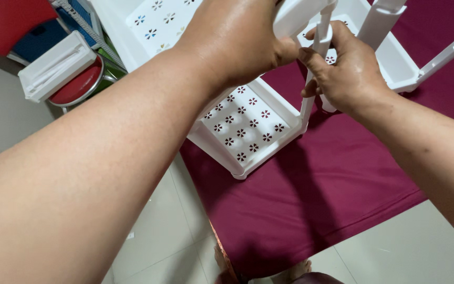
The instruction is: The person assembles a white plastic storage rack by inserting vertical support poles into the corners of perforated trays. They connect multiple trays together to form a multi-tiered structure on a table.
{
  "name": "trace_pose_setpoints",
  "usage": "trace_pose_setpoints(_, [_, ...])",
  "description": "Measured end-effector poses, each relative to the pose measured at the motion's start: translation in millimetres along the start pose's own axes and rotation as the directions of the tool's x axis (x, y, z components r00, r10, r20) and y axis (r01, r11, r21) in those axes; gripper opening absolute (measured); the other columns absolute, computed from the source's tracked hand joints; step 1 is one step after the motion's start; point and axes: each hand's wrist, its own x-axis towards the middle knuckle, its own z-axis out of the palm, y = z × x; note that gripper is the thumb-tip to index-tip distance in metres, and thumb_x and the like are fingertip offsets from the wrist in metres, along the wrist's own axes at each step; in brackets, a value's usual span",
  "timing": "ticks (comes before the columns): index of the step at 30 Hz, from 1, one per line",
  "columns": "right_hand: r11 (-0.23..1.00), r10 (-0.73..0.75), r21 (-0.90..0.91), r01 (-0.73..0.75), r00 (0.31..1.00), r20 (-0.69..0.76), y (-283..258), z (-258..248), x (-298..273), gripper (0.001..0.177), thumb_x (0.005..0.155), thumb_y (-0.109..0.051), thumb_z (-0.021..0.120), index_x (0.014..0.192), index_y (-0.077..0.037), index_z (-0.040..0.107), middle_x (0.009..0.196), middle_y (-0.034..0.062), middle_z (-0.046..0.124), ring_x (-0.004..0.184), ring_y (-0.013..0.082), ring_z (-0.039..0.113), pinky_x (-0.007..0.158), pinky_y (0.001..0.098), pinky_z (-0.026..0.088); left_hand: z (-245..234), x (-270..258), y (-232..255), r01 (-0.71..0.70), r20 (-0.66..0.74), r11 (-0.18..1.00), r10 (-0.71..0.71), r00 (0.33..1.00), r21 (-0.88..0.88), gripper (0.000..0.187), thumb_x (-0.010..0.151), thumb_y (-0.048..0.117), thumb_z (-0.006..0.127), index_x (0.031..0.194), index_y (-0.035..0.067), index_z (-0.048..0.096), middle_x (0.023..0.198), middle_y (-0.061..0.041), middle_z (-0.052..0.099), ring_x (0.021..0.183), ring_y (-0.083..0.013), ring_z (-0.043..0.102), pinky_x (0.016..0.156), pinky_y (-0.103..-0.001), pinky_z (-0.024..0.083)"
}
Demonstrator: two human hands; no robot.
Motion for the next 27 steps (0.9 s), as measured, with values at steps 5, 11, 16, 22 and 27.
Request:
trace_pose_setpoints(5, [0.999,0.011,-0.036,-0.01,1.0,0.008,-7.6,10.0,-5.2,0.03,0.107,-0.017,0.062,0.133,-0.009,0.051,0.119,0.0073,0.065,0.073,0.0219,0.077,0.062,0.0339,0.067,-10.3,9.0,11.2,0.256,0.236,0.966,-0.259,0.937,0.043,0.056,0.075,0.046,0.092,0.113,0.008,0.075,0.089,-0.015,0.077,0.08,-0.026,0.078,0.074,-0.042,0.06])
trace_pose_setpoints(11, [0.999,0.017,-0.047,-0.016,1.0,0.02,-10.9,2.2,-8.4,0.03,0.107,-0.015,0.061,0.134,-0.006,0.049,0.12,0.0109,0.065,0.074,0.0213,0.078,0.061,0.0354,0.067,-9.2,14.0,18.5,0.237,0.25,0.969,-0.247,0.936,0.069,0.06,0.073,0.048,0.094,0.111,0.007,0.073,0.085,-0.012,0.075,0.076,-0.0242,0.076,0.07,-0.041,0.059])
trace_pose_setpoints(16, [0.999,0.053,0.006,-0.053,0.998,0.022,-3.5,0.2,-4.7,0.029,0.106,-0.018,0.06,0.133,-0.008,0.053,0.113,0.0079,0.069,0.074,0.0212,0.077,0.063,0.0346,0.067,-15.8,14.4,14.1,0.2,0.259,0.975,-0.218,0.941,0.097,0.043,0.082,0.04,0.088,0.107,0.007,0.076,0.085,-0.012,0.076,0.076,-0.0238,0.077,0.07,-0.041,0.059])
trace_pose_setpoints(22, [0.986,0.08,-0.151,-0.077,0.997,0.013,-9.7,-2.8,-5.7,0.033,0.106,-0.027,0.066,0.131,-0.009,0.054,0.095,0.0106,0.071,0.073,0.0209,0.076,0.061,0.0384,0.064,-25.7,11.2,8.3,0.224,0.288,0.972,-0.234,0.929,0.068,0.035,0.079,0.024,0.083,0.106,0.004,0.075,0.087,-0.013,0.077,0.078,-0.0225,0.079,0.07,-0.039,0.061])
trace_pose_setpoints(27, [0.982,0.108,-0.156,-0.107,0.994,-0.002,-14.3,-1.1,-6.6,0.034,0.106,-0.027,0.064,0.132,-0.01,0.053,0.095,0.0109,0.071,0.072,0.0223,0.077,0.061,0.0393,0.065,-20.8,7.8,6.7,0.228,0.243,0.973,-0.226,0.943,0.019,0.05,0.074,0.025,0.087,0.118,0.008,0.072,0.092,-0.014,0.077,0.083,-0.0256,0.078,0.074,-0.04,0.06])
